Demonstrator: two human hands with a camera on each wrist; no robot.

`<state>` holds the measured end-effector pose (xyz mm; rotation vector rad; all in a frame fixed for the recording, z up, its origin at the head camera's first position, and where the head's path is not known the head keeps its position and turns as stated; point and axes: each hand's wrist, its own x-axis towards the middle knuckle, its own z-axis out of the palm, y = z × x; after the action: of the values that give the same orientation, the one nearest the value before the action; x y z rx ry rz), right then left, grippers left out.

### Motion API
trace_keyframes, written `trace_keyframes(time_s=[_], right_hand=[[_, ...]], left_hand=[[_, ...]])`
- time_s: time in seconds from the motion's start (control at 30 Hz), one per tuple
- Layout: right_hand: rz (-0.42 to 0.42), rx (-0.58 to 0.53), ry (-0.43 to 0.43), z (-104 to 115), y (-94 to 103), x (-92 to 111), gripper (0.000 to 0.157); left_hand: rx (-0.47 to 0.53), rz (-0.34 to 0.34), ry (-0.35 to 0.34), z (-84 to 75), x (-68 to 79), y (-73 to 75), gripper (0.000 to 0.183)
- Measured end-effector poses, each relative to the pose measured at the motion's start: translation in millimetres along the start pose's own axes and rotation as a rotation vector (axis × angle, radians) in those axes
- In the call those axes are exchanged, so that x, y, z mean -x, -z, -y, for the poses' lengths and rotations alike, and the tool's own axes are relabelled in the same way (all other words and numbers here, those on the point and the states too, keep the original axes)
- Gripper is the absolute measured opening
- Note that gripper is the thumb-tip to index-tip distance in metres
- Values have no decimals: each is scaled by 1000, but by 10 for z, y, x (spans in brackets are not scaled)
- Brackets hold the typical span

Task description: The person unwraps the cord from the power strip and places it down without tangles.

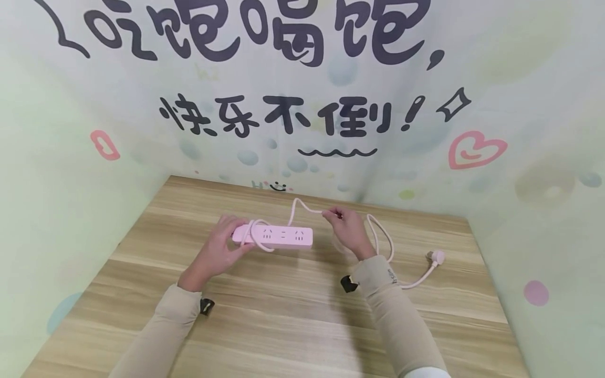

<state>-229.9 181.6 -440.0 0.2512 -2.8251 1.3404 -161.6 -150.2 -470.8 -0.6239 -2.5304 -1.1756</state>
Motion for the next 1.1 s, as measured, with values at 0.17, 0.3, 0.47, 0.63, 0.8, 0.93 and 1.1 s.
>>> trace_keyframes(time_s=[0.17,0.3,0.47,0.63,0.8,0.93,1.1], right_hand=[[-19,-39,8,73,60,10,34],[-22,-84,-1,147,112,34,37],[-16,-146,-10,215,167,73,36],[-7,-190,35,256,209,141,33],[7,-217,69,215,257,217,31],[14,-225,46,138,314,286,34],[29,-233,-26,71,399,395,37]], left_hand=[[-5,14,1,14,-2,-15,47],[-12,21,11,13,1,-17,47],[-22,36,51,25,-1,-10,47],[-21,34,97,38,-13,12,48],[-13,17,123,62,-29,36,47],[1,10,136,66,-41,62,48],[-19,-11,131,85,-45,90,48]])
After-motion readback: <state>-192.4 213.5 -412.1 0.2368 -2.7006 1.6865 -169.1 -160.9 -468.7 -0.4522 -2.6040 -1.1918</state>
